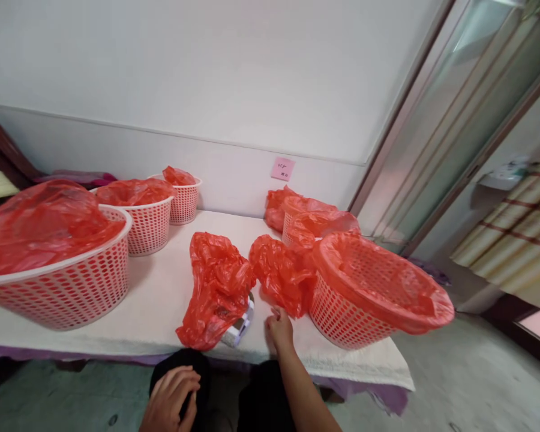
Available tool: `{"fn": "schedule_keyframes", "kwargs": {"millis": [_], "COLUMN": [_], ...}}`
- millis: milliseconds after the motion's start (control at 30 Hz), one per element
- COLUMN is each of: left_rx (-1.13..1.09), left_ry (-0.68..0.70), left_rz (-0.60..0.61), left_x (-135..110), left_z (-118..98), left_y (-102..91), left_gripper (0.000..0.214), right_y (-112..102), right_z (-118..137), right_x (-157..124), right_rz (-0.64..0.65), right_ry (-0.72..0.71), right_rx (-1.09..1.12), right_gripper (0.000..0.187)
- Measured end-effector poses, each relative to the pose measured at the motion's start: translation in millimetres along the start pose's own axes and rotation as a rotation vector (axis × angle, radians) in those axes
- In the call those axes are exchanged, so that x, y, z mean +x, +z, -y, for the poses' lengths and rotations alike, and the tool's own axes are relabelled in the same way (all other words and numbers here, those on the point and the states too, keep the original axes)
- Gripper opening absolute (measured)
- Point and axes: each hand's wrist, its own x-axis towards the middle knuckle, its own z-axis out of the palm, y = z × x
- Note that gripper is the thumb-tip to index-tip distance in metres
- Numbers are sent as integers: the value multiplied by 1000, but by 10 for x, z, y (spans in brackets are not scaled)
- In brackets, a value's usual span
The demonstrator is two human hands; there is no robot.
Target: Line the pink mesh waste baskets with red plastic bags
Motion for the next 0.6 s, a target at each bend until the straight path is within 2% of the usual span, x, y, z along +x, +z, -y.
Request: {"fn": "schedule_keyframes", "kwargs": {"millis": [267, 600], "left_rx": [4, 3], "left_ry": [-23, -76], "left_rz": [85, 134], "left_x": [20, 88], "left_z": [-241, -325], "left_y": [97, 131], "left_gripper": [14, 12], "right_y": [-70, -109], "right_z": [-154, -241], "right_x": [47, 49], "right_rz": [79, 183], "right_ry": [21, -29], "right_rx": [28, 44], "right_gripper": [19, 15]}}
